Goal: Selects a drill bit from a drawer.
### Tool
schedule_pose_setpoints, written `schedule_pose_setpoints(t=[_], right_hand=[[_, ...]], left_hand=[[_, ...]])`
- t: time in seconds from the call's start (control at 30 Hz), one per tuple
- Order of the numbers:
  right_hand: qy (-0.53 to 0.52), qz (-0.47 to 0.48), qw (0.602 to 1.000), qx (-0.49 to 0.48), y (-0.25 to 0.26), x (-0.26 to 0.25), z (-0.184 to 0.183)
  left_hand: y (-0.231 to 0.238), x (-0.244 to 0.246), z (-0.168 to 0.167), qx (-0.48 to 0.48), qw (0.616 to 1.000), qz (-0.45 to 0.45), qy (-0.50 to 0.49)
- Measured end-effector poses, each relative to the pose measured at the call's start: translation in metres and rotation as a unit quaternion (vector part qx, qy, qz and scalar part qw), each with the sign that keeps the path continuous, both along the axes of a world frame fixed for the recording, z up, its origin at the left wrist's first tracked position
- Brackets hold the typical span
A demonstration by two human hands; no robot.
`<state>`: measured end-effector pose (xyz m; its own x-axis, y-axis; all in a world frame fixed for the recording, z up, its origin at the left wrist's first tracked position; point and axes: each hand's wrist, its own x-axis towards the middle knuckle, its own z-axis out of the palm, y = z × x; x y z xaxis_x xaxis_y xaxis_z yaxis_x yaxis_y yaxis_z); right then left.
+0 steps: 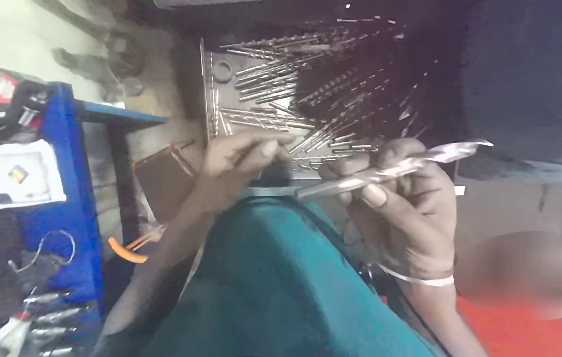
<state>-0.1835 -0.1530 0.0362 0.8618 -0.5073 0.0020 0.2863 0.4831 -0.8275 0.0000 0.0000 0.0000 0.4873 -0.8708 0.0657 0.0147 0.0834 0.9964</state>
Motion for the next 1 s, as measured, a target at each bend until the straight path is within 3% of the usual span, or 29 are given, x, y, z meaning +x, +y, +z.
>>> schedule_pose_setpoints(t=[0.17,0.47,0.57,0.73,1.0], right_hand=[[0.005,0.026,0.999,-0.030,-0.002,0.004,0.004],[0.009,0.032,0.997,-0.074,0.000,0.007,0.009],[0.032,0.033,0.986,-0.163,-0.002,0.009,0.007],[0.065,0.038,0.935,-0.346,-0.009,0.014,0.000],[0.068,0.020,0.892,-0.446,-0.010,0.021,0.013]], left_hand=[[0.020,-0.020,0.036,-0.042,0.999,-0.009,-0.019],[0.030,-0.024,0.039,-0.046,0.998,0.015,-0.027],[0.033,-0.024,0.035,0.008,0.999,-0.001,-0.054],[0.020,-0.028,0.016,0.093,0.979,-0.012,-0.182],[0.011,-0.030,0.010,0.036,0.974,0.005,-0.225]])
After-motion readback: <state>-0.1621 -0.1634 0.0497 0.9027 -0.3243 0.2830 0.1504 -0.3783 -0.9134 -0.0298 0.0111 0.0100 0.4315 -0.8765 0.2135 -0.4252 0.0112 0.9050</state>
